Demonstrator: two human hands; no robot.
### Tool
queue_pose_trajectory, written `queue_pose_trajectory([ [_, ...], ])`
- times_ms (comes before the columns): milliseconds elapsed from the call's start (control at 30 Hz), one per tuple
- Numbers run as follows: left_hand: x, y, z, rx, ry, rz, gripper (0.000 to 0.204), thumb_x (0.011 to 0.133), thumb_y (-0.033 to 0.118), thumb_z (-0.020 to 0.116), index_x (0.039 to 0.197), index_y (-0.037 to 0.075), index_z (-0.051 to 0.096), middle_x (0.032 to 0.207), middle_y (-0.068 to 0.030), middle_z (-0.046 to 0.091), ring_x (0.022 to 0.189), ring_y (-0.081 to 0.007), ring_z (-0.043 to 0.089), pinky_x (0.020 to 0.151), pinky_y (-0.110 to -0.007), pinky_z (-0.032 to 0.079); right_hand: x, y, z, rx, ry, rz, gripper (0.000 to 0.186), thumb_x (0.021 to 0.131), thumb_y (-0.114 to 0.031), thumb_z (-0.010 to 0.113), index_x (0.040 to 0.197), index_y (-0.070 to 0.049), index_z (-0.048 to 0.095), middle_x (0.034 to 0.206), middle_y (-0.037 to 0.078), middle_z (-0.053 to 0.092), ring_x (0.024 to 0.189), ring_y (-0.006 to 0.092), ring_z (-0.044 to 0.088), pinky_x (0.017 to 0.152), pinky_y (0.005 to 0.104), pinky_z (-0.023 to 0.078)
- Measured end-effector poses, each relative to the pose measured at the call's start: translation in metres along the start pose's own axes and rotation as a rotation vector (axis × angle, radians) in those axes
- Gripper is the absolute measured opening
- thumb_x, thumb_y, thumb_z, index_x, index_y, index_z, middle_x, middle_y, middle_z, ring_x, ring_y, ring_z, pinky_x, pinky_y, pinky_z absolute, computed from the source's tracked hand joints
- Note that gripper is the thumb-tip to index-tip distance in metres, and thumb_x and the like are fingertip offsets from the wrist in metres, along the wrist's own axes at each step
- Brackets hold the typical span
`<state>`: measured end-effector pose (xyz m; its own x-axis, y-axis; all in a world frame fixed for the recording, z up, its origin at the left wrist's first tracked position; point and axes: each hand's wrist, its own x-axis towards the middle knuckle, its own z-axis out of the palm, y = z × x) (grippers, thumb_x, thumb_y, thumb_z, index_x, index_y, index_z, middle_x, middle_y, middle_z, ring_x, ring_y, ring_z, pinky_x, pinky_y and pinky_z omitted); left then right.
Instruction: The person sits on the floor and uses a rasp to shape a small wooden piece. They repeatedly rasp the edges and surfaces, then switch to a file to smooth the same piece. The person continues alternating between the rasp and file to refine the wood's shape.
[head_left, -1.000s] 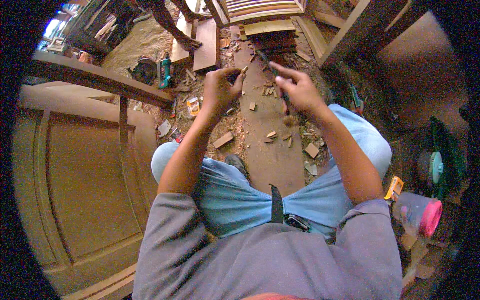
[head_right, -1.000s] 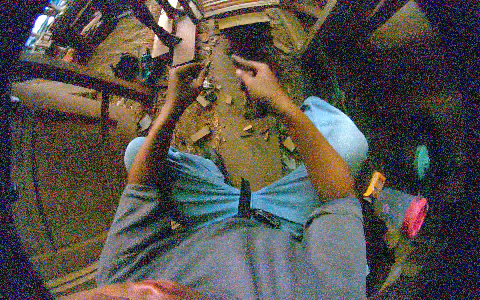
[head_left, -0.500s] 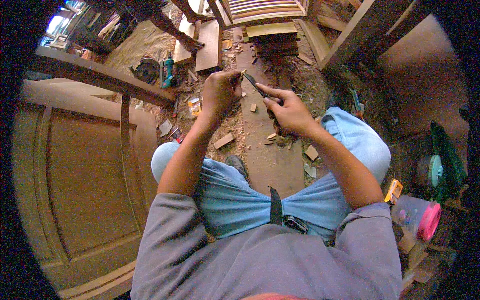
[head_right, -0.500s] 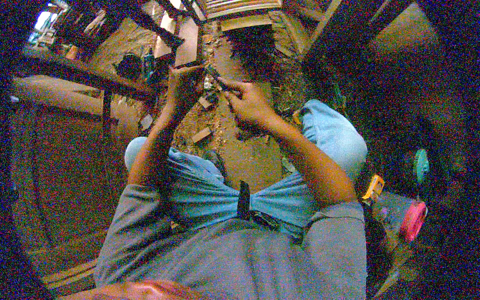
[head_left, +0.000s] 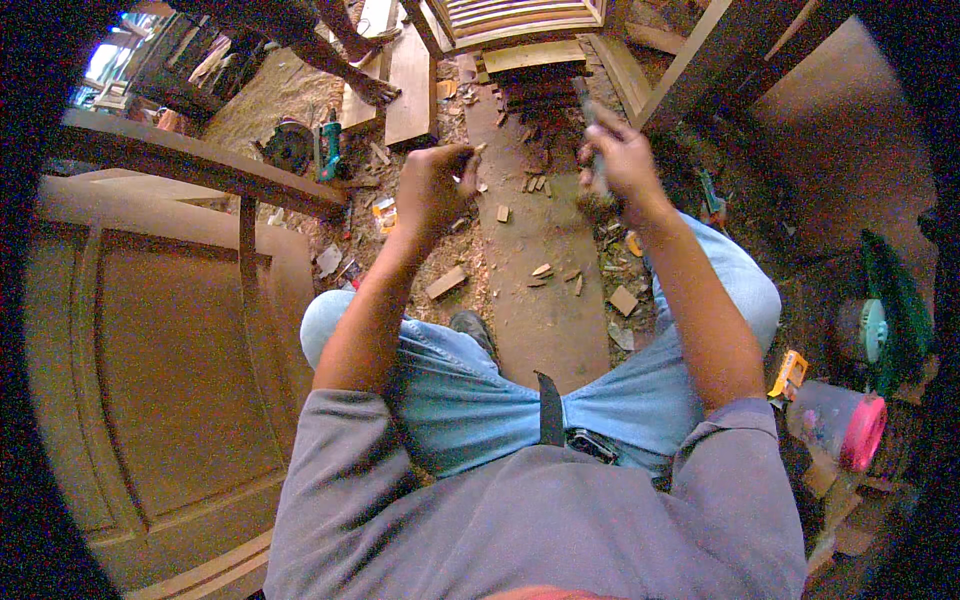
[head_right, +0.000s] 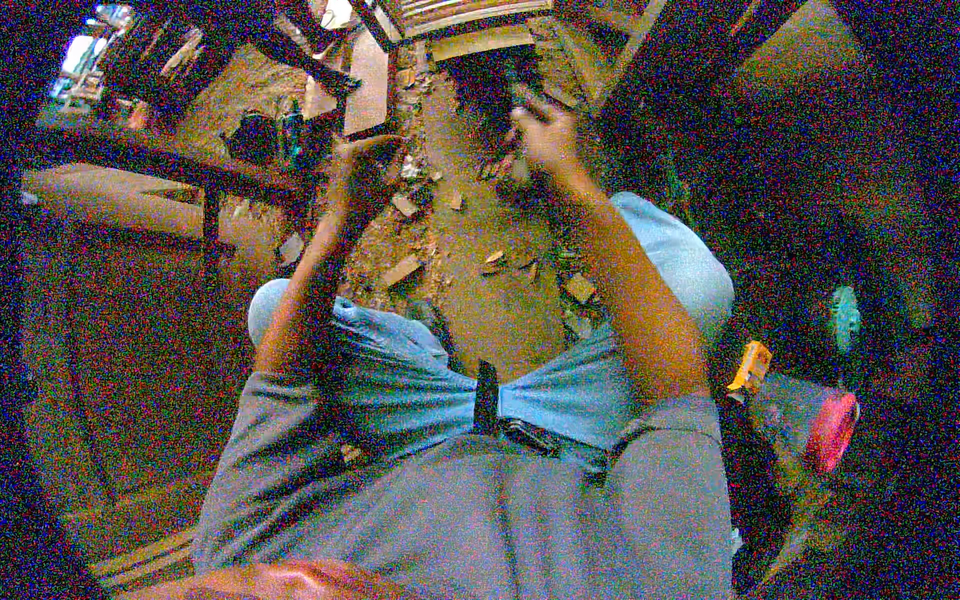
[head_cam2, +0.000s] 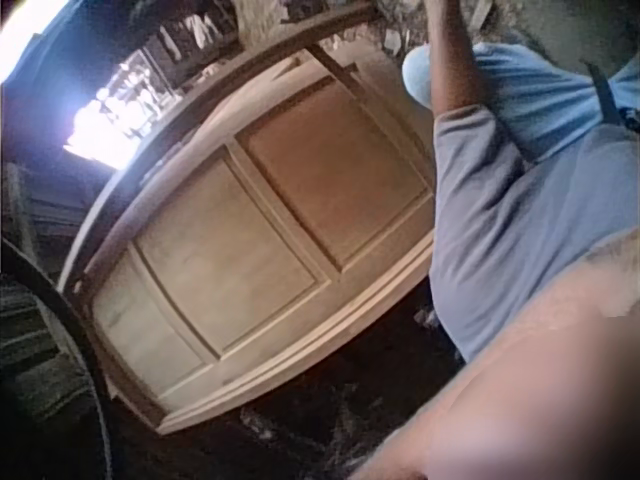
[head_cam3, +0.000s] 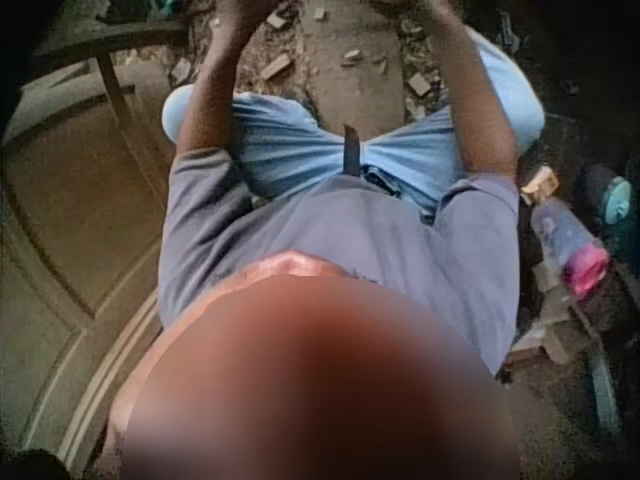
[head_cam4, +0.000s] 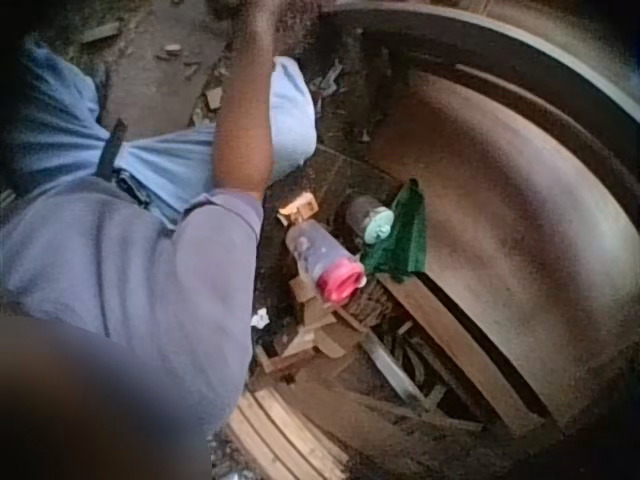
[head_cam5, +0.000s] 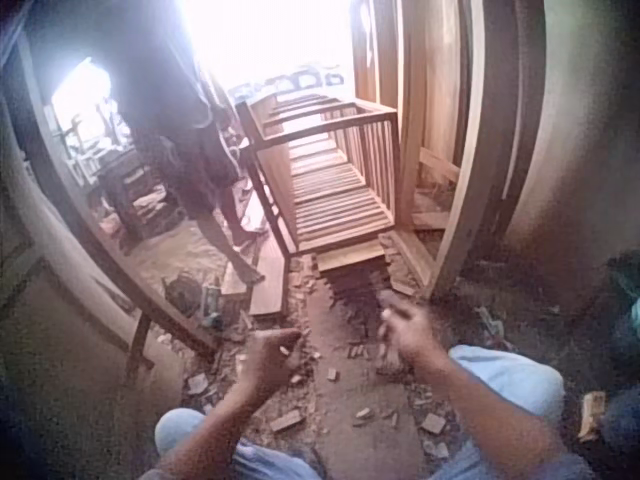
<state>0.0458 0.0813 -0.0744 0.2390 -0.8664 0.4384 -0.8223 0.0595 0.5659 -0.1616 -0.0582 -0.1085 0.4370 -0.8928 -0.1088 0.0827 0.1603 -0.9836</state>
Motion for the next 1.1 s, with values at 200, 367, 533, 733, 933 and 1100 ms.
queue_pose_trajectory([
  [200, 0.005, -0.006, -0.008, 0.034, 0.050, 0.010, 0.014, 0.078, 0.011, 0.067, 0.087, 0.002, 0.071, 0.076, -0.0179, 0.067, 0.069, -0.0274, 0.069, 0.065, -0.033, 0.053, -0.059, -0.004, 0.045, -0.307, -0.416, 0.017, 0.043, 0.093, -0.014, 0.054, 0.135, -0.021, 0.050, 0.062, -0.004, 0.048, 0.043, 0.0076, 0.047, 0.038, 0.0248, 0.040],
  [367, 0.005, -0.008, -0.007, 0.006, 0.024, 0.002, 0.015, 0.077, 0.011, 0.069, 0.088, 0.002, 0.071, 0.081, -0.0182, 0.068, 0.073, -0.0273, 0.069, 0.068, -0.034, 0.054, -0.073, -0.014, 0.057, -0.310, -0.397, 0.088, 0.043, 0.093, -0.012, 0.054, 0.136, -0.017, 0.050, 0.061, -0.010, 0.040, 0.051, 0.0024, 0.034, 0.046, 0.0204, 0.031],
  [533, 0.003, -0.009, 0.001, -0.021, 0.020, -0.038, 0.015, 0.076, 0.010, 0.070, 0.087, 0.000, 0.071, 0.082, -0.0167, 0.069, 0.072, -0.0239, 0.069, 0.069, -0.033, 0.054, -0.072, -0.006, 0.054, -0.281, -0.383, 0.067, 0.043, 0.094, -0.011, 0.052, 0.136, -0.017, 0.049, 0.059, -0.008, 0.042, 0.047, 0.0040, 0.038, 0.042, 0.0225, 0.036],
  [733, 0.008, -0.009, 0.005, -0.144, 0.022, -0.195, 0.017, 0.076, 0.012, 0.072, 0.087, -0.001, 0.072, 0.079, -0.0145, 0.071, 0.069, -0.0174, 0.069, 0.067, -0.029, 0.053, -0.067, 0.007, 0.058, -0.175, -0.353, 0.121, 0.043, 0.094, -0.010, 0.051, 0.136, -0.017, 0.049, 0.062, -0.002, 0.048, 0.046, 0.0079, 0.046, 0.037, 0.0274, 0.042],
  [933, 0.000, -0.002, 0.010, -0.145, -0.112, -0.242, 0.021, 0.075, 0.020, 0.076, 0.086, 0.002, 0.073, 0.078, -0.0097, 0.072, 0.068, -0.0136, 0.068, 0.066, -0.027, 0.053, 0.005, -0.026, 0.027, 0.087, 0.514, -0.122, 0.039, 0.093, -0.010, 0.051, 0.132, -0.008, 0.052, 0.067, 0.004, 0.054, 0.049, 0.0146, 0.053, 0.043, 0.0318, 0.048],
  [1100, 0.003, -0.002, 0.000, -0.267, -0.022, -0.207, 0.021, 0.076, 0.017, 0.077, 0.089, 0.001, 0.073, 0.080, -0.0073, 0.071, 0.070, -0.0101, 0.065, 0.066, -0.024, 0.052, 0.007, -0.026, -0.016, 0.223, 0.291, -0.050, 0.041, 0.094, -0.013, 0.052, 0.134, -0.009, 0.048, 0.066, 0.006, 0.056, 0.045, 0.0175, 0.055, 0.042, 0.0316, 0.048],
])
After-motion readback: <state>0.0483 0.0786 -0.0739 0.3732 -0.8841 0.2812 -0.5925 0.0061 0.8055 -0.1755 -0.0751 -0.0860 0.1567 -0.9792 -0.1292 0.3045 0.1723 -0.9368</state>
